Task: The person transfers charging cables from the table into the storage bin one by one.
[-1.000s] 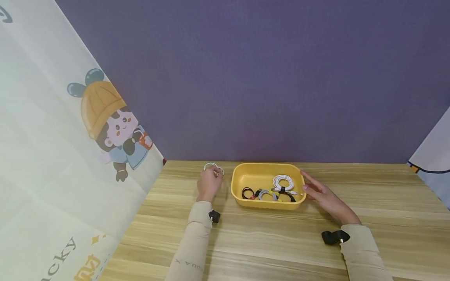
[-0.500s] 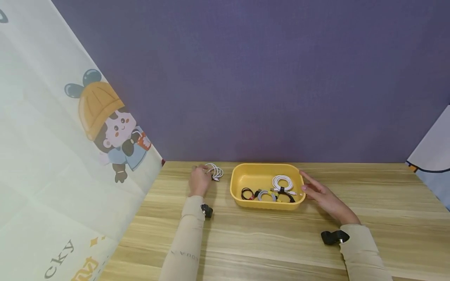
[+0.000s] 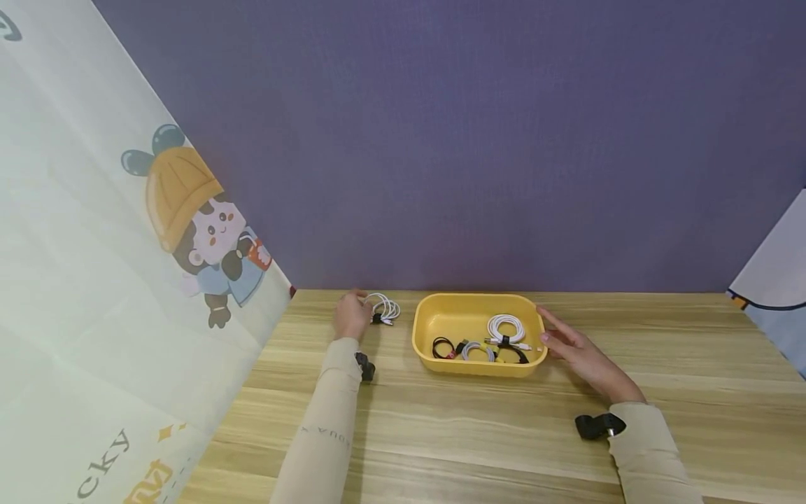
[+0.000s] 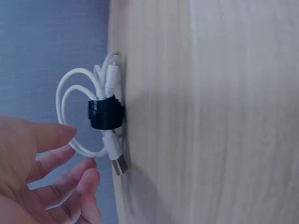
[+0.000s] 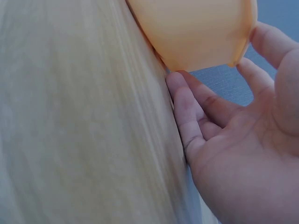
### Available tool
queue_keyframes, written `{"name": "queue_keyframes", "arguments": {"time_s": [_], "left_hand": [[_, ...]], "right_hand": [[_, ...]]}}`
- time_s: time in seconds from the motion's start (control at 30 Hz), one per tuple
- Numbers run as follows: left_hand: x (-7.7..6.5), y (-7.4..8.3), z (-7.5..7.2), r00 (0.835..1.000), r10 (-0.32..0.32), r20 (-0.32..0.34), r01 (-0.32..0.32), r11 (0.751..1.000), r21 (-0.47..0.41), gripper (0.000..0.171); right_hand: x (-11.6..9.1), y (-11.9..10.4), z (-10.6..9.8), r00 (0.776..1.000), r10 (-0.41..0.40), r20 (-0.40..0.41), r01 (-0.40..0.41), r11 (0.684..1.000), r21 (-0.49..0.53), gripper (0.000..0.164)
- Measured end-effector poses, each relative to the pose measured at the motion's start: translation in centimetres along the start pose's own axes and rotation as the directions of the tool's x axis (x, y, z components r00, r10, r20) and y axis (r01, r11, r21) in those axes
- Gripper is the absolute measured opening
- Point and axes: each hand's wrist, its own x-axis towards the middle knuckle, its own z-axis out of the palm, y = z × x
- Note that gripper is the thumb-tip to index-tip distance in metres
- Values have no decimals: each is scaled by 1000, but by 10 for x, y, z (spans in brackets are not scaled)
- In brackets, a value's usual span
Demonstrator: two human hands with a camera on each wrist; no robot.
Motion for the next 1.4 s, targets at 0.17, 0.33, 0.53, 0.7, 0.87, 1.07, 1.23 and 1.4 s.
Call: {"name": "queue_keyframes", "arguments": {"time_s": [0.17,0.33,0.53,0.7,0.87,1.07,1.23,1.4], "left_hand": [[3,0,7,999,-17,44,13,995,96,17],[0,0,12,997,-15,78,5,991,131,16],[-5,-3,12,993,9,118,-24,992,126,23],[-8,-3,6,988,44,145,-55,996,69,23],[-10,-4,0,984,77,160,-76,997,-9,24],[-12,-10,-7,979,52,196,-45,998,-38,23],[-14,-13,-11,967,-19,255,33,998,-49,21],[-18,-15,-10,960,-65,274,79,996,-42,19]], "right_hand": [[0,2,0,1000,-21,0,21,1000,9,65],[2,3,1,1000,-24,1,24,1000,10,64],[2,4,0,1000,-27,2,27,1000,10,64],[2,4,0,1000,-28,2,28,1000,9,64],[2,4,0,1000,-17,-1,17,1000,10,65],[2,4,0,1000,-21,-2,21,1000,9,64],[2,3,0,1000,-25,-1,25,1000,7,65],[2,3,0,1000,-27,1,27,1000,13,64]]}}
